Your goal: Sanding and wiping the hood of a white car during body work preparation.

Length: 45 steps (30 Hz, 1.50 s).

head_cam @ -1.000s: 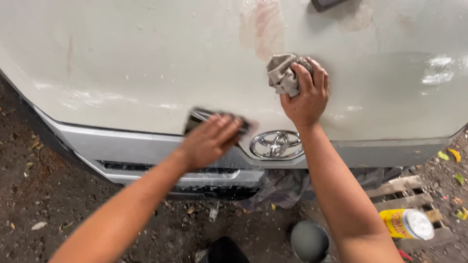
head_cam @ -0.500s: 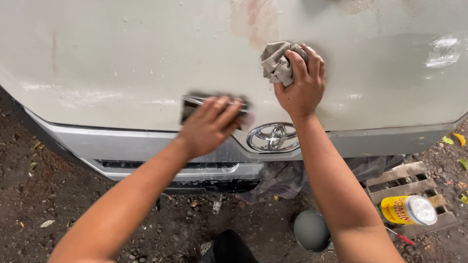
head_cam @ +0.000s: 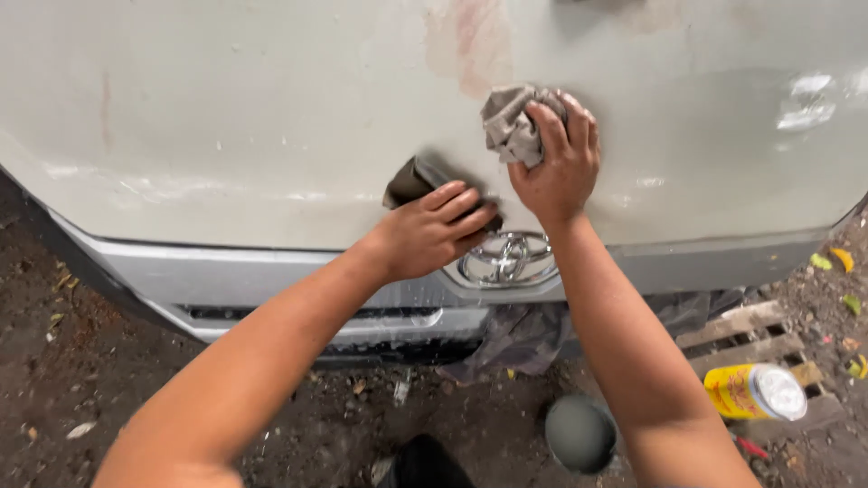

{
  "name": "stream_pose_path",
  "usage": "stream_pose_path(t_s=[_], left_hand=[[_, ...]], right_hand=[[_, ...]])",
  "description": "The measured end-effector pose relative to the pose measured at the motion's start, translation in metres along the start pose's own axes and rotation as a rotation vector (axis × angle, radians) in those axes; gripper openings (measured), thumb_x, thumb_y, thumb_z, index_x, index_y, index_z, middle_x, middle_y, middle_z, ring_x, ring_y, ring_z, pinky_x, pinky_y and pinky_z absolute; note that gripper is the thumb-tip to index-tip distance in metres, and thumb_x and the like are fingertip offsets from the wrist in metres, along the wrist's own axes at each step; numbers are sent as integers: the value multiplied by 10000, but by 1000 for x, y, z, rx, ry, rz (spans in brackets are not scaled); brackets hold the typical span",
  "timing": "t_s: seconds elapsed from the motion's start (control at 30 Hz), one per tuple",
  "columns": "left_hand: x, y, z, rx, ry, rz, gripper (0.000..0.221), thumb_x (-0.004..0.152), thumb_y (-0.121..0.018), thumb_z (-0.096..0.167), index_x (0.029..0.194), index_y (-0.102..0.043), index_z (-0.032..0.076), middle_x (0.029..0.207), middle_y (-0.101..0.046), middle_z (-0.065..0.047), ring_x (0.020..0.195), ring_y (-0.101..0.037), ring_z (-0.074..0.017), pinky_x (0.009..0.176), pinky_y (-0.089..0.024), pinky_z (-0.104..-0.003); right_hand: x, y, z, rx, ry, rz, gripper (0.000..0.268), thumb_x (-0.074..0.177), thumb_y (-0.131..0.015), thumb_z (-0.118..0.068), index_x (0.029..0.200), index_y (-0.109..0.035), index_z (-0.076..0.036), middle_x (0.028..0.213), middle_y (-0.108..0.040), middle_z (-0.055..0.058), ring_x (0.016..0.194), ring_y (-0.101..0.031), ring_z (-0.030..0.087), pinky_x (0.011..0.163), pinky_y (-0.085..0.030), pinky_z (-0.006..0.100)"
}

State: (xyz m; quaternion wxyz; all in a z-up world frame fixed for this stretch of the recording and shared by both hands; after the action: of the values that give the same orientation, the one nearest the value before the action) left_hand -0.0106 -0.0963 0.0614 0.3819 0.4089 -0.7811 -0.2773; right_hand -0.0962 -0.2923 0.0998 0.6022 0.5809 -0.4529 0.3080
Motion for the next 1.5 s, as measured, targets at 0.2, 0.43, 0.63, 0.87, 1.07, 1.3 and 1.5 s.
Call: stream_pose_path(t_s=[0.2,0.43,0.63,0.87,1.07,1.3,1.5], left_hand=[[-19,9,-17,-37,-13,4,337,1012,-526,247,1287,-712,304,1485,-582,-14,1396,-478,-270,1244,-264,-481],[11,1,-6,-74,-169,-135,325,993,-513,338,1217,-734,258,1470,-568,22,1410,-465,-263,1229,-227,-470],[-16,9,-3,-11,-126,-35,409,915,-563,286,1288,-731,272,1470,-564,-2,1377,-471,-257,1229,-255,-451],[-6,16,25,4,-69,156,342,939,-580,289,1200,-757,158,1438,-586,-50,1332,-487,-283,1205,-295,-452],[-10,17,27,146,-57,112,354,908,-593,297,1135,-772,94,1389,-610,-70,1285,-508,-286,1144,-352,-419],[-19,15,41,81,80,150,361,968,-576,309,1193,-764,98,1368,-612,-83,1273,-497,-279,1139,-339,-424],[-26,2,40,75,51,118,380,971,-541,313,1217,-742,104,1400,-580,-77,1295,-499,-271,1131,-370,-417]], right_hand=[[-2,-4,1,2,-11,-28,411,899,-814,-253,1268,-663,-154,1368,-598,130,1254,-587,365,1074,-490,490],[2,-1,4,30,10,-32,444,874,-797,-238,1282,-653,-138,1365,-600,131,1248,-590,369,1082,-492,484],[-3,-2,-1,-17,-24,-19,427,904,-841,-251,1279,-655,-165,1363,-602,122,1244,-586,360,1072,-496,473],[-2,-1,1,10,-7,-29,462,854,-798,-220,1286,-651,-148,1354,-602,126,1238,-592,369,1061,-503,500],[3,0,0,10,-15,7,458,858,-807,-234,1284,-660,-155,1347,-605,122,1242,-591,364,1058,-508,485],[-5,-4,0,14,-28,-10,424,884,-809,-234,1277,-669,-157,1344,-605,115,1247,-595,349,1072,-510,481],[0,-4,5,11,-39,7,417,873,-804,-243,1261,-674,-161,1336,-614,121,1228,-597,352,1054,-511,474]])
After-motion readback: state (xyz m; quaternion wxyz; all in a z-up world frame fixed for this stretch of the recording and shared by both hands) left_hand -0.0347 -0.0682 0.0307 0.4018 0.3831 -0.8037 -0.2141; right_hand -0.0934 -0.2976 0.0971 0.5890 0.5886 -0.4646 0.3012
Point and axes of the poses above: each hand's wrist, its own x-axis towards the middle knuckle, its own y-axis out of the back of the hand, z = x × y, the point moved 4 cm from there along x, towards the middle knuckle
